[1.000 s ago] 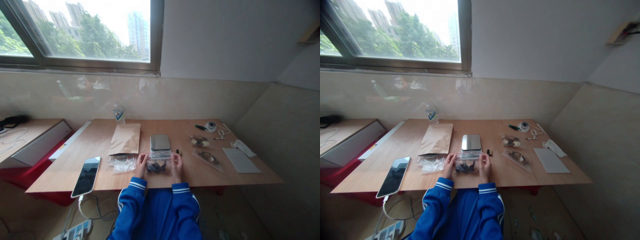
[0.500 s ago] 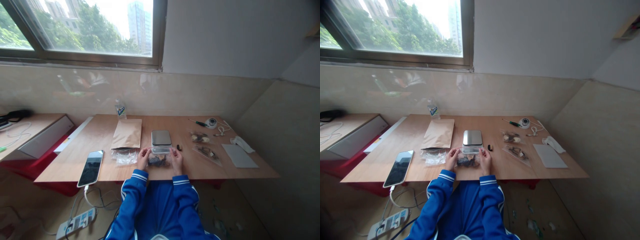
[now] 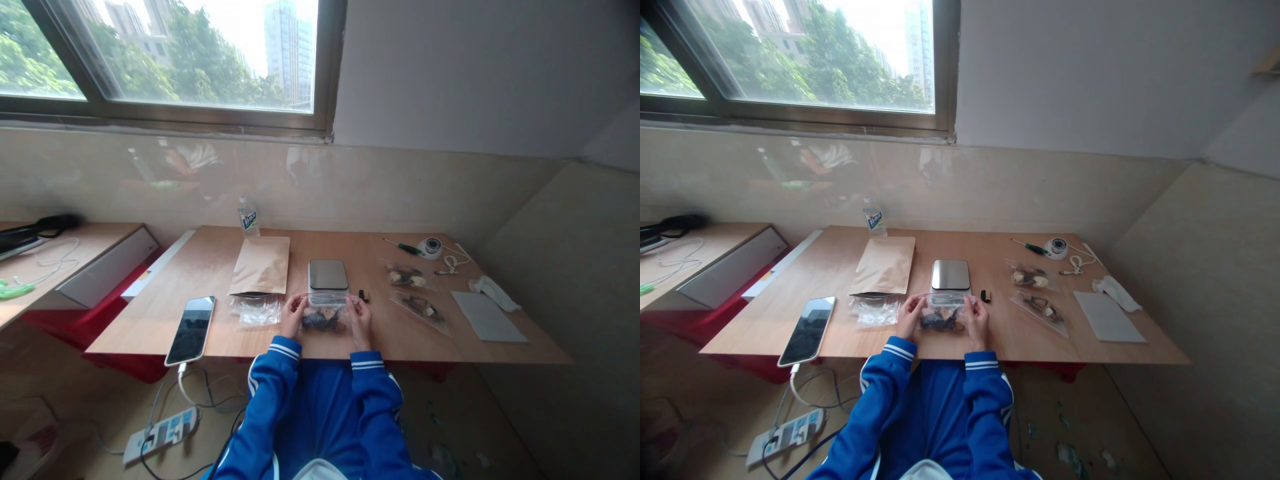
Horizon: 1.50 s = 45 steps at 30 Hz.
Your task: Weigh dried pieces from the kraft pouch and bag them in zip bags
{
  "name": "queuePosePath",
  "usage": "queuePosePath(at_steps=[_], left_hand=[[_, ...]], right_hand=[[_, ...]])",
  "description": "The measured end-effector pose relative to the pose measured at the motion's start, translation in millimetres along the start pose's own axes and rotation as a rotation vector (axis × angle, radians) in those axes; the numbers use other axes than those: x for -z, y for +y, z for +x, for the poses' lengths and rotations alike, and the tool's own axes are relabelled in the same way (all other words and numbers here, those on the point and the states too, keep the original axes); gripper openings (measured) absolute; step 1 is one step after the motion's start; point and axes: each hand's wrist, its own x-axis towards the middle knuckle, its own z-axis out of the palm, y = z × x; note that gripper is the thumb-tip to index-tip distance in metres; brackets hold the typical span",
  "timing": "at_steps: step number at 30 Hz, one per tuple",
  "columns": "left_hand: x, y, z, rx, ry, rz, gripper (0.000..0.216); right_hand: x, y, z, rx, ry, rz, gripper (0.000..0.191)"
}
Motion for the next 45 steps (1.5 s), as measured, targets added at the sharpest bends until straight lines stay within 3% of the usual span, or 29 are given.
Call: queuePosePath(at_steps=[5, 18, 20, 24, 27, 30, 33, 39, 45], left_hand=[[0.9, -0.9, 0.2, -0.013, -0.024, 0.03, 0.029], [0.5, -0.2, -3.6, -0.029, 0.058, 0.095, 0.032], [0.9, 2.7, -5.4, -0.04, 0.074, 0.107, 0.032], [-0.7, 15.3, -13.0, -0.065, 0.069, 0.138, 0.031], [-3.3, 27.0, -18.8, -0.102, 0.023, 0.195, 0.028], [-5.1, 35.1, -22.7, -0.17, -0.076, 0.287, 0.026], [-7.5, 38.3, -25.5, -0.216, -0.091, 0.345, 0.026], [-17.0, 37.0, -32.2, -0.208, -0.051, 0.382, 0.026], [-18.2, 39.6, -35.9, -0.205, -0.041, 0.389, 0.026]], right_hand=[[0.4, -4.9, -0.8, -0.095, -0.062, 0.005, 0.045], [-9.1, -10.5, 0.6, 0.048, -0.03, -0.159, 0.032], [-5.9, -15.8, 0.7, 0.128, -0.071, -0.249, 0.029], [-1.1, -46.5, 0.0, 0.467, -0.099, -0.612, 0.027], [-8.4, -79.2, -0.7, 0.582, -0.277, -0.885, 0.026], [-22.9, -104.7, 2.4, 0.578, -0.598, -1.063, 0.014], [-34.5, -117.1, 7.6, 0.556, -0.784, -1.167, 0.016], [-38.9, -116.6, 2.9, 0.648, -0.724, -1.328, 0.018], [-36.0, -116.1, -6.6, 0.64, -0.735, -1.326, 0.016]])
